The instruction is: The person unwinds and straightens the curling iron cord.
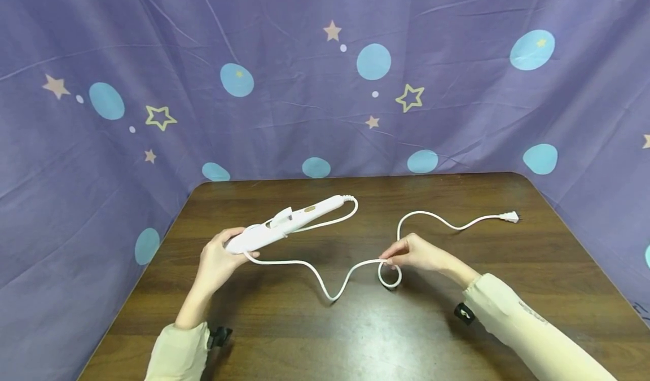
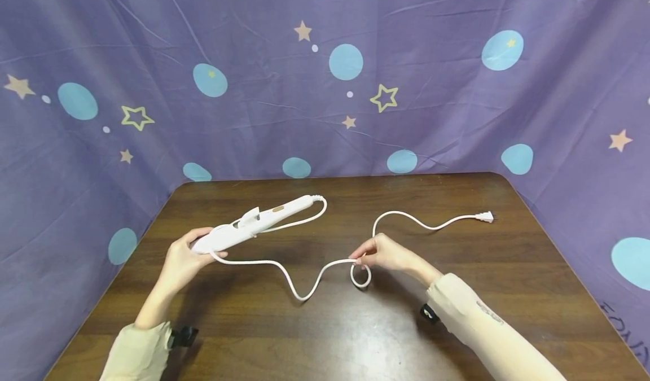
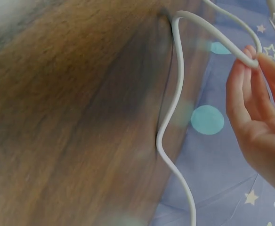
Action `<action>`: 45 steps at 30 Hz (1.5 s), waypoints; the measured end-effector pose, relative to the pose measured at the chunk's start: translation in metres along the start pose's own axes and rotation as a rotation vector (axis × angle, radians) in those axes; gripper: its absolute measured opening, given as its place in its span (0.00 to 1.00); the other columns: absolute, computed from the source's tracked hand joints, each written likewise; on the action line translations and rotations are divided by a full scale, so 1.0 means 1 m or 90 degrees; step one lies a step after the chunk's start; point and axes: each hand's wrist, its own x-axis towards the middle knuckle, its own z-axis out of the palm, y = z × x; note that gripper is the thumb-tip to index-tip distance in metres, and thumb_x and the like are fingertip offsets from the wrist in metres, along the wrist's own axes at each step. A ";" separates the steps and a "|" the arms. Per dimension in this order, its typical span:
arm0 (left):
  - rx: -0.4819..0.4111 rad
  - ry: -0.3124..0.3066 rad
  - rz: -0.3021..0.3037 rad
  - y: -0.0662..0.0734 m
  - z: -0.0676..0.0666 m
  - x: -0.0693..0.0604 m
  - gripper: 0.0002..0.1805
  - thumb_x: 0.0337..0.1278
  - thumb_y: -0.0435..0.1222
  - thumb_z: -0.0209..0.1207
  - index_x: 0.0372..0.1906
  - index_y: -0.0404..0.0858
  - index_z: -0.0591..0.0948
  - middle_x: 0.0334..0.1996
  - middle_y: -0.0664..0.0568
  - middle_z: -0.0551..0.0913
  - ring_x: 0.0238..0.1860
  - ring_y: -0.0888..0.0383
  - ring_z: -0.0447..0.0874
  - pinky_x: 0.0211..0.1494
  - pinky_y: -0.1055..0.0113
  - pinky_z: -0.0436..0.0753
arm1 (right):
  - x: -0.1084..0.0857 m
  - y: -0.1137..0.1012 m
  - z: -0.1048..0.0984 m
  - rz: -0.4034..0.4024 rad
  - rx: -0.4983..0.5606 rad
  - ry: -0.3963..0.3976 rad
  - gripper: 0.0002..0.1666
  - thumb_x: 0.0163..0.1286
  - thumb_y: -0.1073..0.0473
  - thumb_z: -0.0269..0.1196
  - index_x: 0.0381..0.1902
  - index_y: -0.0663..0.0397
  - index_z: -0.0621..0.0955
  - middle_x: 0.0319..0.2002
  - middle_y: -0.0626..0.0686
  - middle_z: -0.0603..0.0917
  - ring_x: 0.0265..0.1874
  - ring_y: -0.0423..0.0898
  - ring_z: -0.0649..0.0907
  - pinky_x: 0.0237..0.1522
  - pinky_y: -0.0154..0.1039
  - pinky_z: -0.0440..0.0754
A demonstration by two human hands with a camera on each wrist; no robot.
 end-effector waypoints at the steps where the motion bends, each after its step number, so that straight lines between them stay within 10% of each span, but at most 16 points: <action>1: 0.002 0.001 0.003 0.000 0.001 0.000 0.30 0.20 0.32 0.73 0.42 0.32 0.78 0.38 0.41 0.81 0.39 0.50 0.76 0.40 0.59 0.69 | -0.001 -0.001 0.001 -0.007 0.000 -0.012 0.10 0.58 0.71 0.56 0.36 0.73 0.80 0.28 0.66 0.81 0.26 0.38 0.79 0.30 0.35 0.77; 19: 0.004 -0.013 0.016 0.001 0.010 0.000 0.29 0.20 0.33 0.73 0.41 0.33 0.79 0.38 0.42 0.81 0.38 0.48 0.76 0.40 0.56 0.69 | -0.025 0.000 0.020 -0.062 -0.080 -0.142 0.06 0.52 0.71 0.62 0.30 0.68 0.82 0.24 0.54 0.82 0.24 0.30 0.75 0.26 0.29 0.75; 45: 0.021 -0.039 0.023 0.003 0.020 -0.003 0.29 0.20 0.34 0.73 0.41 0.33 0.79 0.38 0.41 0.80 0.39 0.46 0.76 0.41 0.53 0.70 | -0.022 0.012 0.026 -0.061 -0.198 -0.061 0.08 0.43 0.72 0.64 0.23 0.57 0.83 0.23 0.45 0.80 0.24 0.31 0.75 0.27 0.28 0.74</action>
